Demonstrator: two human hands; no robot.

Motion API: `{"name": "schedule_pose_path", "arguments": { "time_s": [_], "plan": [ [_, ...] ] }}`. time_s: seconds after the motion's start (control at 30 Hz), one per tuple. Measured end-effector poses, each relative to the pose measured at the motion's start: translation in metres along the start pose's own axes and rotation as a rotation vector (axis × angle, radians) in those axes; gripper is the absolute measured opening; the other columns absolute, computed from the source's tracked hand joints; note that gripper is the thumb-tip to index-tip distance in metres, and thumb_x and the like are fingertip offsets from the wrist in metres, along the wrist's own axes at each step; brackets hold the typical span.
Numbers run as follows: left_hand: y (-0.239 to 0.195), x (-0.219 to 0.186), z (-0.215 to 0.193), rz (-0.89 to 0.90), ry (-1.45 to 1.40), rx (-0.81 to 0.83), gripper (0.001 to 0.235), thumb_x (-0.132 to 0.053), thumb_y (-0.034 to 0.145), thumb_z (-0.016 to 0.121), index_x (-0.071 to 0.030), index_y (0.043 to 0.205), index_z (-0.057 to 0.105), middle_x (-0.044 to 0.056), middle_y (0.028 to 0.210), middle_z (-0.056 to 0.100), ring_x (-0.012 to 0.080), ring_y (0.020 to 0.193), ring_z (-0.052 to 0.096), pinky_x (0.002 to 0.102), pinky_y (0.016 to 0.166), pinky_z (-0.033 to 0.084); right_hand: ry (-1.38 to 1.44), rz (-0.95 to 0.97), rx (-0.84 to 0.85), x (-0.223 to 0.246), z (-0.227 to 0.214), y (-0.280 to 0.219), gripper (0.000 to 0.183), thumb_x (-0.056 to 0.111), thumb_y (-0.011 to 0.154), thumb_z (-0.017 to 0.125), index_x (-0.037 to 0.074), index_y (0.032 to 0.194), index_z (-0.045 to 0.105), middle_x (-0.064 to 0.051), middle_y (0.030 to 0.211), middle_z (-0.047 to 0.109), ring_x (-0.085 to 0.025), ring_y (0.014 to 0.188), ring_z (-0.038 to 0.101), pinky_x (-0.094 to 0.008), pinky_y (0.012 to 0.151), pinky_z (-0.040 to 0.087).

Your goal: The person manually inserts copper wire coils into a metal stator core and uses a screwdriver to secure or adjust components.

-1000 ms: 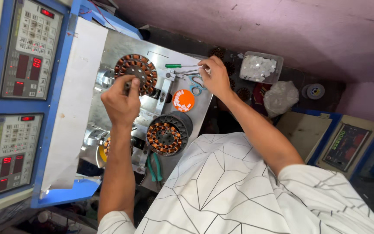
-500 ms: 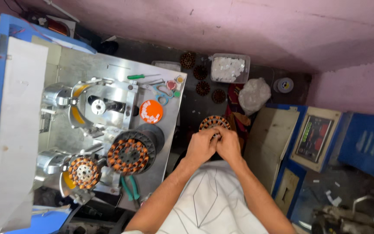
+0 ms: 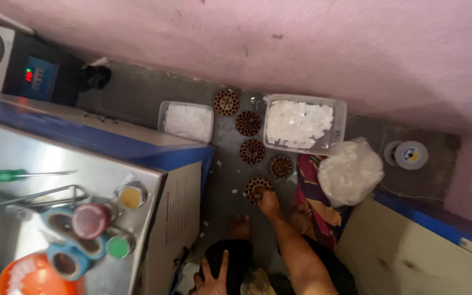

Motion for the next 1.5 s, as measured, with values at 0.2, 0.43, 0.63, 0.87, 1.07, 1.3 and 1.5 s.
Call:
{"name": "schedule_pose_path", "arguments": {
  "time_s": [0.2,0.43,0.63,0.87,1.07,1.3,1.5],
  "plan": [
    [0.017,0.017,0.041,0.026,0.065,-0.539,0.060,-0.018,0.099,0.032,-0.050,0.145,0.050,0.031,0.135,0.053,0.0307,0.071,0.061,0.049,0.072,0.057,0.003,0.131,0.309,-0.061,0.087,0.056,0.051,-0.001,0.086,0.059,0.012,0.135,0.064,-0.022,0.125,0.069,-0.041,0.113,0.068,-0.049,0.096,0.055],
    [0.021,0.019,0.021,0.051,0.023,-0.479,0.064,-0.024,0.093,0.049,-0.045,0.152,0.036,0.029,0.146,0.039,0.0356,0.094,0.055,0.048,0.083,0.055,-0.809,0.217,0.058,-0.072,0.009,0.088,0.035,0.021,0.101,0.053,0.015,0.134,0.063,-0.013,0.140,0.058,-0.035,0.133,0.053,-0.053,0.110,0.046],
    [0.020,0.022,-0.019,0.022,0.018,-0.272,0.081,-0.029,0.087,0.064,-0.040,0.157,0.024,0.026,0.155,0.027,0.0399,0.114,0.050,0.047,0.093,0.053,-0.541,0.318,0.214,-0.111,-0.017,0.091,0.028,0.022,0.091,0.059,0.008,0.107,0.077,-0.018,0.112,0.075,-0.037,0.103,0.072,-0.048,0.089,0.058],
    [-0.097,-0.003,-0.144,-0.092,-0.314,0.398,0.109,-0.034,0.081,0.082,-0.035,0.164,0.010,0.023,0.166,0.013,0.0448,0.137,0.043,0.046,0.103,0.051,-0.240,0.534,-0.130,0.018,-0.136,-0.052,0.032,0.033,0.098,0.064,0.006,0.107,0.078,-0.023,0.098,0.075,-0.042,0.089,0.070,-0.052,0.079,0.055],
    [-0.263,0.004,-0.253,0.283,-0.754,-0.305,0.070,-0.021,0.078,0.083,-0.010,0.140,0.052,0.020,0.143,0.054,0.0400,0.127,0.056,0.047,0.103,0.050,0.560,0.330,-0.118,0.278,-0.304,-0.199,0.033,0.029,0.103,0.058,0.000,0.108,0.074,-0.011,0.066,0.068,-0.017,0.055,0.064,-0.029,0.049,0.050],
    [-0.501,0.092,-0.456,0.614,-1.365,-0.784,0.030,-0.011,0.093,0.075,-0.002,0.120,0.067,0.013,0.108,0.072,0.0258,0.090,0.073,0.036,0.080,0.059,0.821,0.132,0.443,0.527,-0.445,-0.274,0.041,0.032,0.106,0.051,-0.005,0.105,0.068,-0.008,0.057,0.062,-0.017,0.046,0.060,-0.028,0.041,0.046],
    [-0.585,0.263,-0.521,0.442,-1.215,-1.411,0.028,-0.007,0.089,0.078,-0.003,0.115,0.066,0.013,0.106,0.069,0.0270,0.092,0.065,0.040,0.087,0.055,0.786,-0.026,0.601,0.701,-0.419,-0.282,0.041,0.032,0.109,0.047,-0.004,0.104,0.068,-0.011,0.061,0.065,-0.020,0.051,0.065,-0.028,0.042,0.045]
  ]
}}
Point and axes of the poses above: each hand's wrist, its own y-axis towards the middle knuckle, its own z-axis out of the palm, x = y × z, the point moved 7 cm from there along y, towards the middle knuckle
